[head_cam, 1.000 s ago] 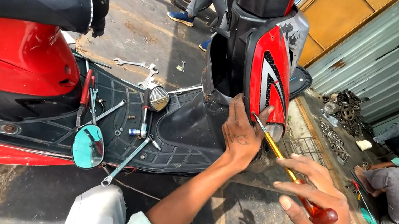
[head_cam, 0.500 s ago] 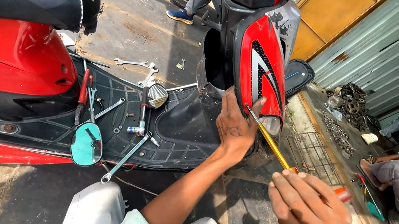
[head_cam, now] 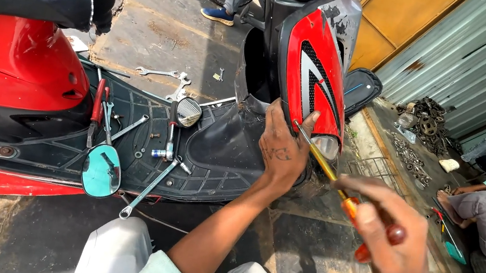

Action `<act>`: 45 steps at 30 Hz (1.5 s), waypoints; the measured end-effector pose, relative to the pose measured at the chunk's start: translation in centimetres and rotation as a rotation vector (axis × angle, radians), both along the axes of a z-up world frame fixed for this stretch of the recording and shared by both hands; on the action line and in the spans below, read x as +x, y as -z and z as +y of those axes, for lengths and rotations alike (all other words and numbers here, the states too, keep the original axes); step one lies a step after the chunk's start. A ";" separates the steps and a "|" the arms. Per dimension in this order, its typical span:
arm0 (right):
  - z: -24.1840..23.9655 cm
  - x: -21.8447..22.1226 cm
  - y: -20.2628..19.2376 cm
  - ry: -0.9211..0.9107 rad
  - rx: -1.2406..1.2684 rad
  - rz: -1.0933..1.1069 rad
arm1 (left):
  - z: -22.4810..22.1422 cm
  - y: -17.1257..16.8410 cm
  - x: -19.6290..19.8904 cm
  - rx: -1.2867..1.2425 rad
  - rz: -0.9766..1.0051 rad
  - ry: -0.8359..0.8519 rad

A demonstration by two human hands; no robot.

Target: The person sits on the ground beside a red scooter and uses a screwdriver to unscrew fasteners around the front body panel. They loosen screws on the inner side and front, then press and reposition the panel, continuing to work the screws by hand and with the screwdriver.

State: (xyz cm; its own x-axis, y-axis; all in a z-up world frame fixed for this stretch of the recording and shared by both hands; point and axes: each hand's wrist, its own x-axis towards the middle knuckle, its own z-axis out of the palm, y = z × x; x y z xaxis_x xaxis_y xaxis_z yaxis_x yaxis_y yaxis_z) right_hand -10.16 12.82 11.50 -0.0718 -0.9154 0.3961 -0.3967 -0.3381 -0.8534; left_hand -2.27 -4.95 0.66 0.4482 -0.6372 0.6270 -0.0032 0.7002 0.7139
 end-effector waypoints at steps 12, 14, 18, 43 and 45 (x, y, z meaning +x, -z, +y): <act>-1.4 1.9 5.3 0.603 -1.336 0.010 | 0.3 0.1 0.9 0.012 -0.010 -0.001; 0.5 1.1 1.6 0.070 -1.076 1.404 | 0.3 0.2 0.9 0.089 -0.051 0.001; 0.7 1.0 1.7 0.152 -0.730 1.058 | -0.1 0.2 0.8 0.074 -0.046 -0.039; 1.2 1.6 3.4 0.248 -0.907 0.903 | 9.0 1.2 2.0 0.205 0.641 1.214; 1.9 0.4 4.1 0.316 -0.811 0.895 | 9.3 1.7 1.5 0.203 0.773 1.522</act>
